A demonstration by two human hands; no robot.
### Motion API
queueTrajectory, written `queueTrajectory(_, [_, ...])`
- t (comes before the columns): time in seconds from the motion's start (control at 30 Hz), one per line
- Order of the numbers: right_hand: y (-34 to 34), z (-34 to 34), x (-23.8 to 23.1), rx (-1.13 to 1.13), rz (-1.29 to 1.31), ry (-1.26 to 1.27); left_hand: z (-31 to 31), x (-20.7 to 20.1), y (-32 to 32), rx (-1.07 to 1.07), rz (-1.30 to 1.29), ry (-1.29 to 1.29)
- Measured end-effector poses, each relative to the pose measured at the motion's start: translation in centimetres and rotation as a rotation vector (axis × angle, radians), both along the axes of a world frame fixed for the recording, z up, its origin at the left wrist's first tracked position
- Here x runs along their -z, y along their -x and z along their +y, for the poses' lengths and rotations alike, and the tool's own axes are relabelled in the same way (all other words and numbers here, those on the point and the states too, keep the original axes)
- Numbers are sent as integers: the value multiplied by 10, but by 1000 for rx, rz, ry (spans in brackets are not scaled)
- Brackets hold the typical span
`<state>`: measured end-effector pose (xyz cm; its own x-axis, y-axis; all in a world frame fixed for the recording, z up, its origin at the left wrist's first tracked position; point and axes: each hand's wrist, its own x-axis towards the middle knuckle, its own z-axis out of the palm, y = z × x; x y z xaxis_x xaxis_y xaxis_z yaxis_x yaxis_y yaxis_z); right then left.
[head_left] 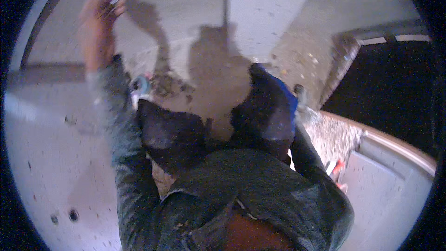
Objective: The person installs a white ceiling panel by first checking its alignment with a spirit level. They then secure the panel to the ceiling using a hammer and nails, repeatedly tapping the nails into place. The person rechecks the alignment with the spirit level after securing the panel.
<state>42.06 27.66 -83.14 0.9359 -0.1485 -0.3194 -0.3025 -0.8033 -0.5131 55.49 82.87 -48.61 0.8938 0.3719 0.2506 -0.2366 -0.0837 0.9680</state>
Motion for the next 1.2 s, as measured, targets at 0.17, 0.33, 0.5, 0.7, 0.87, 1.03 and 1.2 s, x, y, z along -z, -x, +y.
queueTrajectory(0.17, [8,5,34,-4,109,-8,20,11,0,-81,74,-74])
queueTrajectory(0.33, [-6,20,45,-39,130,-70,12,15,-9,-39,53,-96])
queueTrajectory(0.5, [-20,11,50,-49,92,-34,14,17,-9,-163,-103,-133])
queueTrajectory(0.7, [-26,-20,49,3,126,47,-48,-18,-7,-276,-282,-56])
queueTrajectory(0.87, [-27,-18,64,98,187,102,-65,-42,-22,-241,-356,55])
queueTrajectory(1.03, [-50,-23,62,116,205,161,-38,-46,-25,-502,-516,151])
queueTrajectory(1.2, [-47,-40,72,271,148,144,-30,-64,-43,-569,-502,119])
